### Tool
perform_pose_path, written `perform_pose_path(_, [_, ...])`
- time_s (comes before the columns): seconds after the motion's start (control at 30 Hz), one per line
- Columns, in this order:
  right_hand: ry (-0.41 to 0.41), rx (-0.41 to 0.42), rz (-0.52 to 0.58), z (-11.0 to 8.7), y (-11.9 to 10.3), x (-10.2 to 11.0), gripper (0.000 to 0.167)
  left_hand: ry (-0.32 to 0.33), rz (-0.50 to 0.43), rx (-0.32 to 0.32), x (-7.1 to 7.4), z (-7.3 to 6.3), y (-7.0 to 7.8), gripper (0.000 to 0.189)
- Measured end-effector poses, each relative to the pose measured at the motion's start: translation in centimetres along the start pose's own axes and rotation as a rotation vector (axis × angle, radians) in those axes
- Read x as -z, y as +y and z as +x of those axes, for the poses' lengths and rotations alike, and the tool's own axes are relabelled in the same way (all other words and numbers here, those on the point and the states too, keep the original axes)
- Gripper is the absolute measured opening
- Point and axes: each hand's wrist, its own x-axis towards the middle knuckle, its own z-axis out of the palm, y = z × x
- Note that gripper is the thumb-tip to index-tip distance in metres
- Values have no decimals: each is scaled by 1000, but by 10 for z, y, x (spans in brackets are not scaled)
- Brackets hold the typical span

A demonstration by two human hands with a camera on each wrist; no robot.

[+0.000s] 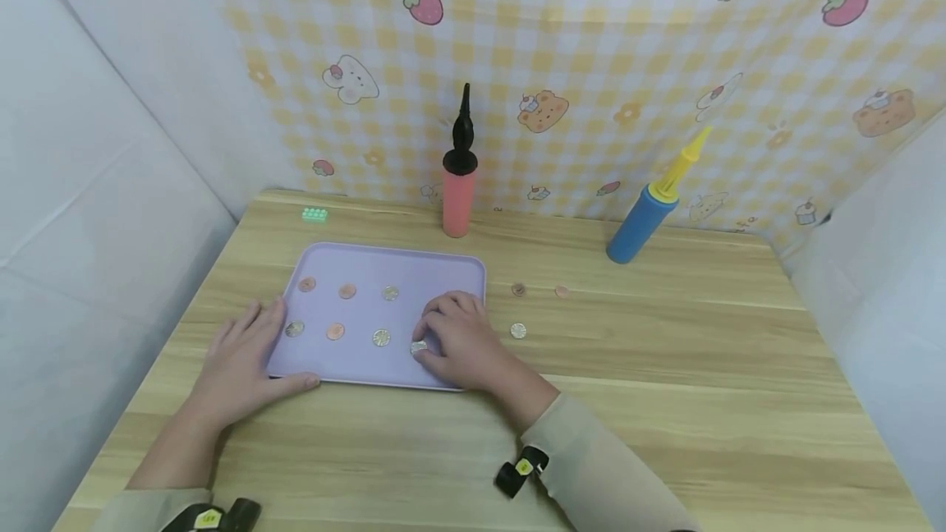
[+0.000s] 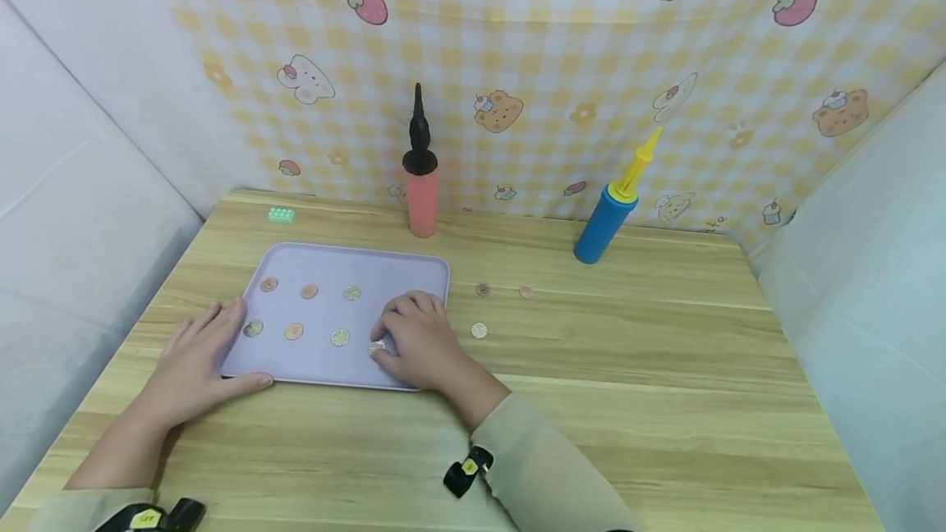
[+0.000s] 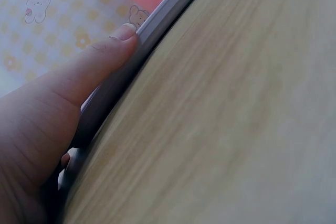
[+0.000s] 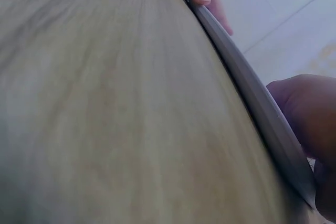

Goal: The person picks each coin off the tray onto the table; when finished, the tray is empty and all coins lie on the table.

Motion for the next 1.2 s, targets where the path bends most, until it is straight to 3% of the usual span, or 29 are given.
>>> perform_pose_path(0.3, [47,148,83,-3,2,2,8,-2,-2,0,0,1,1,132])
perform_pose_path(0.53, [165,241,196,-5,8,-4,24,-2,0,-3,1,1,2,132])
perform_pose_path(0.8, [299,192,348,-5,12,-10,32,-3,4,-2,1,1,3,132])
perform_pose_path(1.2, [298,108,430,-6,9,-8,36,-5,-9,-3,2,0,3,132])
